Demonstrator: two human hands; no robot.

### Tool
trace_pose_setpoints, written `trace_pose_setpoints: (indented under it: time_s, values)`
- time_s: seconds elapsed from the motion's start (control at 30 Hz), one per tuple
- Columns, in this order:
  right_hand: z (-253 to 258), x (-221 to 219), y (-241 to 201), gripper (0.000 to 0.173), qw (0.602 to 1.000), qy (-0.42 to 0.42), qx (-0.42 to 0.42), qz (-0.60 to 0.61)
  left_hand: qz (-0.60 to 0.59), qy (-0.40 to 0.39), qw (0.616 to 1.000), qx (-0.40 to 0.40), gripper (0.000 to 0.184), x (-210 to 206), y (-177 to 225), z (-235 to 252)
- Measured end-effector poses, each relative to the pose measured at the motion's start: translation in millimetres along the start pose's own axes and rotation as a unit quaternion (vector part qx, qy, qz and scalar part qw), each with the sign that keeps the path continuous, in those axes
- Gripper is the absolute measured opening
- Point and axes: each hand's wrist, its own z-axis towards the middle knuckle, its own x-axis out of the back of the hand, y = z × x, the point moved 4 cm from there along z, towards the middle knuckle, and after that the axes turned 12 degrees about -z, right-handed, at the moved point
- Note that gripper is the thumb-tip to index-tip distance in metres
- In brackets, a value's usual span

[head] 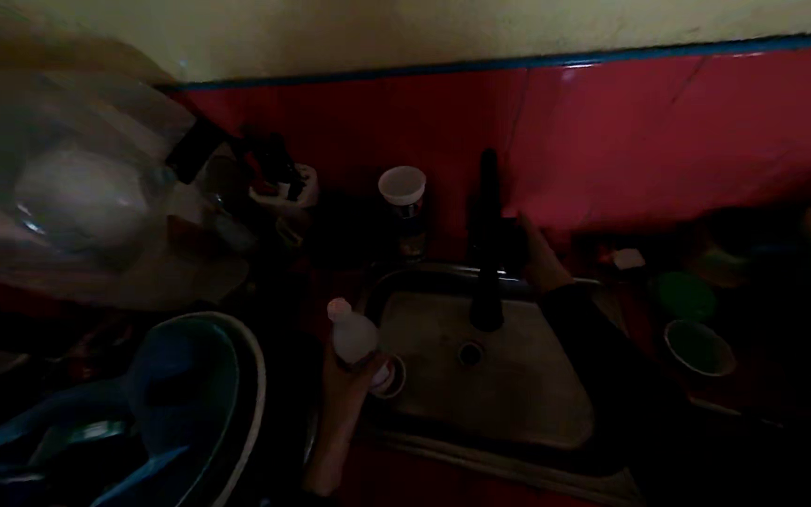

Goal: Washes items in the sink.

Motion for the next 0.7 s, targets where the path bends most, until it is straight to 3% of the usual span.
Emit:
trace_pose_setpoints:
  time_s: [0.07,0.13,0.23,0.33,0.37,0.4,0.43,0.47,0.5,0.57,0.63,0.7]
  values:
    - [41,10,4,0.052,1.000,0.005,-0.002,0.001,-0.022,0.026,0.999,-0.007,0.096,2,0,10]
    - [56,10,4,0.044,0.999,0.028,-0.009,-0.015,-0.029,0.044,0.999,-0.013,0.097,3,2,19]
    - [60,11,6,0.033,0.999,0.019,0.006,-0.045,-0.044,0.063,0.997,-0.027,0.093,5,3,33]
    - [27,15,5,0.024,0.989,0.032,0.099,-0.105,-0.044,0.090,0.994,-0.031,0.090,6,0,48]
    - [5,15,-6,0.027,0.983,0.055,0.075,-0.159,-0.040,0.100,0.994,-0.034,0.090,6,-2,53]
    - [-16,14,-28,0.032,0.978,-0.006,-0.072,-0.193,-0.039,0.106,0.993,-0.041,0.089,5,-4,58]
    - [21,26,5,0.033,0.975,-0.018,0.150,-0.162,-0.039,0.114,0.992,-0.045,0.090,4,-6,64]
    - [55,31,25,0.036,0.967,-0.065,0.227,-0.091,-0.040,0.126,0.990,-0.044,0.090,4,-8,70]
    - [65,30,32,0.037,0.976,-0.086,0.193,-0.048,-0.039,0.136,0.989,-0.040,0.090,3,-10,75]
    - [36,24,36,0.040,0.992,-0.078,0.097,-0.018,-0.043,0.150,0.986,-0.052,0.091,4,-15,86]
    - [-12,26,57,0.040,0.993,-0.087,0.076,-0.022,-0.046,0.166,0.982,-0.076,0.094,5,-20,96]
    - [-24,31,102,0.029,0.994,-0.082,0.068,-0.015,-0.036,0.177,0.980,-0.082,0.096,6,-24,103]
